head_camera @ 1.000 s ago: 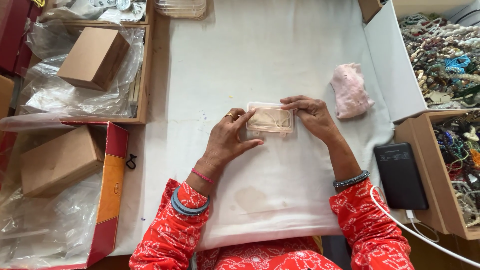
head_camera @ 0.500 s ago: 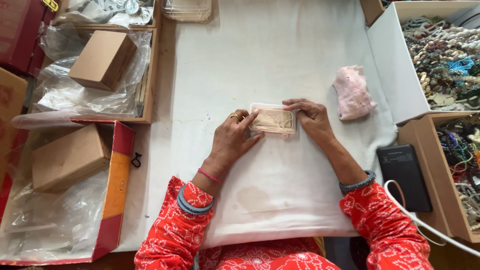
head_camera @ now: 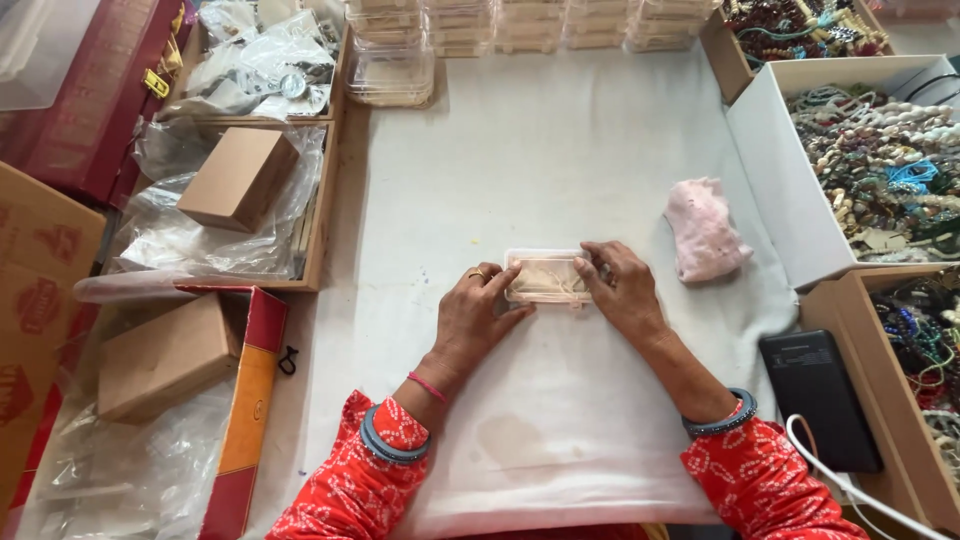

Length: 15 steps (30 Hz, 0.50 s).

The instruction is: The person cleans a small plastic container with a pink cloth, places a small beige pouch inside, and closes it. They then clean a silver chain with the cloth, place it in a clear plastic bag, and put the bag into a beige pouch. Finally, they place the pouch into a plastic container.

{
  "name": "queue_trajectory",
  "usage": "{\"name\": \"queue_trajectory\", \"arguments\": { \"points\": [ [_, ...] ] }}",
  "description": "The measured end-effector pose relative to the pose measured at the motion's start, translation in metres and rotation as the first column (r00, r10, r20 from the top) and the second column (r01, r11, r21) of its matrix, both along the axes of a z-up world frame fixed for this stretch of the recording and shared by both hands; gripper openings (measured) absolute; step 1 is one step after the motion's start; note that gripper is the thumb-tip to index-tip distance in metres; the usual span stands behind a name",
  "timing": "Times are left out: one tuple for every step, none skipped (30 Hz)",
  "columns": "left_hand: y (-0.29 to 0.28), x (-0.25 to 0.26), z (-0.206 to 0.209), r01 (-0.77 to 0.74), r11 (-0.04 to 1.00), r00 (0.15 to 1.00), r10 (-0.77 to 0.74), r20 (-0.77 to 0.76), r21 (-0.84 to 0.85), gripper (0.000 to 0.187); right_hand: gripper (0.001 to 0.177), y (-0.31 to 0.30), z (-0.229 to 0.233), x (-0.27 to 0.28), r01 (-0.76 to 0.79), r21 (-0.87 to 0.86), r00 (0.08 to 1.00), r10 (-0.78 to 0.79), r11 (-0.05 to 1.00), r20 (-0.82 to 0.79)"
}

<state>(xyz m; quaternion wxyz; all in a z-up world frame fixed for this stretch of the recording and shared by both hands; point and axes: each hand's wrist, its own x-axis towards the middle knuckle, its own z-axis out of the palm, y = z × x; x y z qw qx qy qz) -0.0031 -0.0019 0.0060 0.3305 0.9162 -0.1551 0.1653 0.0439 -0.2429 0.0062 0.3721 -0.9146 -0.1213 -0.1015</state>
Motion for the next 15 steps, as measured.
{"name": "queue_trajectory", "arguments": {
  "points": [
    [-0.001,0.001,-0.001,0.0,1.0,1.0,0.0,0.002,-0.001,0.06,0.039,0.0,0.002,0.0,0.0,-0.001,1.0,0.0,1.0,0.002],
    [-0.002,0.002,-0.001,-0.003,1.0,1.0,0.003,-0.007,0.013,0.059,0.04,0.0,0.003,0.001,-0.003,-0.004,1.0,0.003,1.0,-0.002],
    [-0.002,0.003,-0.002,-0.007,1.0,1.0,0.007,-0.016,0.027,0.058,0.041,0.0,0.005,0.0,-0.006,-0.007,1.0,0.006,1.0,-0.007],
    [-0.002,0.004,-0.002,-0.007,1.0,1.0,0.008,-0.015,0.027,0.058,0.041,0.0,0.004,0.001,-0.007,-0.007,1.0,0.007,1.0,-0.006],
    [-0.002,0.005,-0.001,-0.006,1.0,1.0,0.007,-0.019,0.03,0.058,0.041,-0.001,0.003,0.001,0.0,-0.009,1.0,-0.001,1.0,-0.006],
    [-0.002,0.006,-0.001,-0.005,0.999,1.0,0.006,-0.024,0.034,0.058,0.042,-0.001,0.003,0.002,0.008,-0.012,1.0,-0.008,1.0,-0.006],
    [-0.002,0.005,0.002,-0.005,0.999,1.0,0.006,-0.022,0.035,0.058,0.042,-0.002,0.0,0.003,0.008,-0.011,1.0,-0.008,1.0,-0.004],
    [-0.003,0.004,0.005,-0.011,1.0,1.0,0.011,-0.013,0.022,0.058,0.042,-0.003,-0.003,0.005,0.019,-0.024,1.0,-0.018,1.0,0.014],
    [-0.003,0.003,0.007,-0.015,1.0,1.0,0.015,-0.007,0.007,0.058,0.042,-0.004,-0.007,0.005,0.03,-0.039,0.999,-0.029,0.999,0.03],
    [-0.004,0.003,0.007,-0.013,1.0,1.0,0.013,-0.007,0.006,0.058,0.042,-0.004,-0.003,0.004,0.032,-0.039,0.999,-0.031,0.999,0.031],
    [-0.004,0.002,0.006,-0.013,1.0,1.0,0.013,0.013,0.01,0.058,0.041,-0.003,0.0,0.003,0.045,-0.064,0.999,-0.044,0.997,0.008],
    [-0.003,0.001,0.005,-0.013,1.0,0.999,0.012,0.032,0.014,0.058,0.04,-0.002,0.003,0.001,0.056,-0.088,0.998,-0.058,0.995,-0.015],
    [-0.002,0.002,0.002,-0.014,1.0,0.999,0.014,0.033,0.015,0.058,0.04,-0.002,0.004,0.001,0.055,-0.088,0.998,-0.056,0.995,-0.014],
    [-0.001,0.002,-0.001,-0.017,1.0,0.999,0.017,0.03,0.004,0.06,0.041,-0.002,0.005,0.0,0.019,0.014,0.998,-0.018,1.0,-0.054],
    [0.0,0.003,-0.004,-0.019,1.0,0.999,0.019,0.029,-0.006,0.061,0.043,-0.002,0.006,-0.001,-0.013,0.117,0.996,0.023,0.993,-0.089]
  ]
}}
